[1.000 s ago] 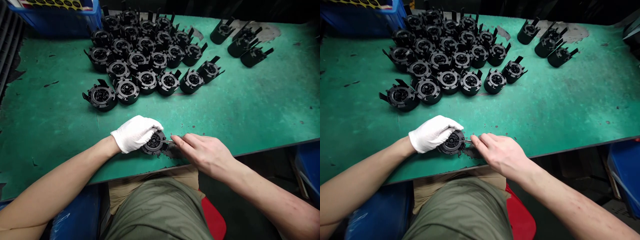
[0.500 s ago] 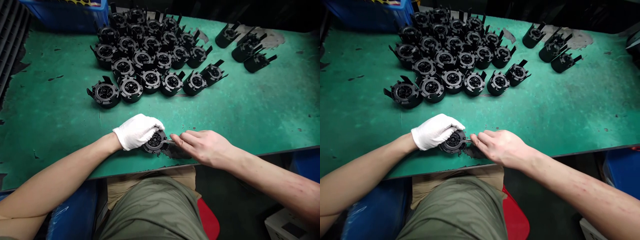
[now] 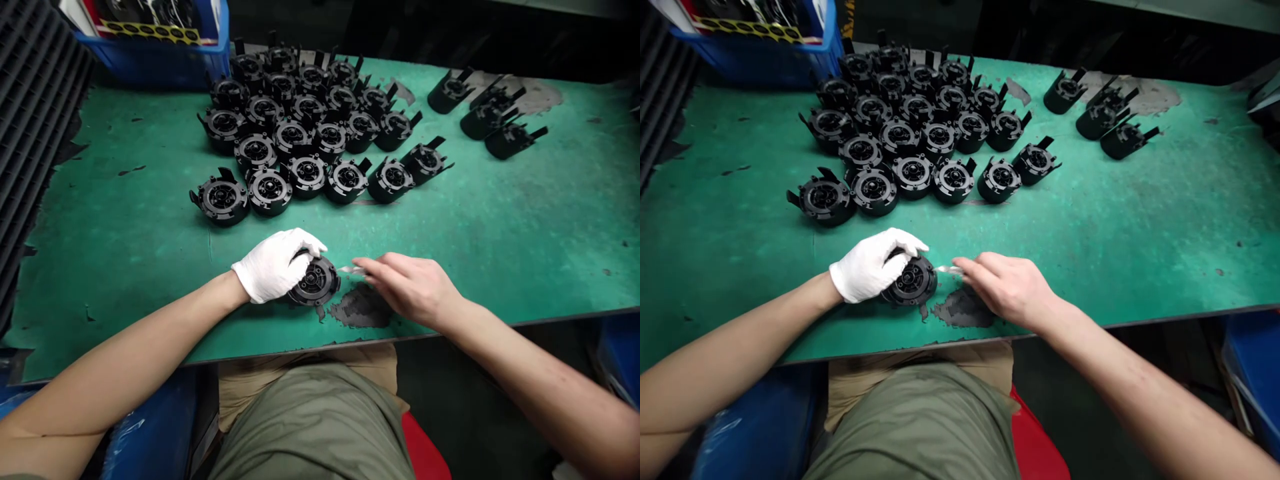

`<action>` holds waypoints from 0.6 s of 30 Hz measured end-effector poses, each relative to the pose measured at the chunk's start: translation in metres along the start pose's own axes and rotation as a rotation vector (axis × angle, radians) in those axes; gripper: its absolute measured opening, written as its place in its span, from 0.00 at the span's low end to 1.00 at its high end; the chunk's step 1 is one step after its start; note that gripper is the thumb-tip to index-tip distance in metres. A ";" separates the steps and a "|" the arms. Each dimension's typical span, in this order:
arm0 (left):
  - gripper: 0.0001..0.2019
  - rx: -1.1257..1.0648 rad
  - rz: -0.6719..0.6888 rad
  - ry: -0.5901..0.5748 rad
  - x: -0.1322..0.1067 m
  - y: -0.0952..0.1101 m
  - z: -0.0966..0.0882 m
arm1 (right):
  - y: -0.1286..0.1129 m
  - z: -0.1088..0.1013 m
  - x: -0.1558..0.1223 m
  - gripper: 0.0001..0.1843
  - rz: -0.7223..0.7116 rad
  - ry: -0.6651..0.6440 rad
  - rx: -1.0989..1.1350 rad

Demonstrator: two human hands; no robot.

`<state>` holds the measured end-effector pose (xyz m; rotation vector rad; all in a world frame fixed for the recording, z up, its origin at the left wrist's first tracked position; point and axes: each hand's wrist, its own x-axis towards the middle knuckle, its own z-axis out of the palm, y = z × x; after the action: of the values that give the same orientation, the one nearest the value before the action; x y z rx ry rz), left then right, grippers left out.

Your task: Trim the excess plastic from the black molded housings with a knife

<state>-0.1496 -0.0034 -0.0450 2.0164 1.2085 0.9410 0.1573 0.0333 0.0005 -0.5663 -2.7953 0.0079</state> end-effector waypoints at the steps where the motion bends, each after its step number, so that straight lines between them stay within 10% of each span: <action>1: 0.09 -0.011 -0.006 0.073 -0.001 0.000 -0.001 | -0.006 0.003 -0.005 0.15 0.126 0.045 0.032; 8: 0.06 -0.007 0.028 0.149 0.000 -0.002 -0.001 | -0.049 0.010 -0.018 0.17 0.296 -0.012 0.054; 18: 0.17 0.060 -0.038 0.010 0.001 -0.005 -0.003 | -0.020 0.003 0.011 0.16 0.209 -0.086 -0.194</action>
<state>-0.1544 0.0001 -0.0472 2.0305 1.2904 0.9072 0.1393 0.0190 0.0018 -0.9241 -2.8239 -0.2018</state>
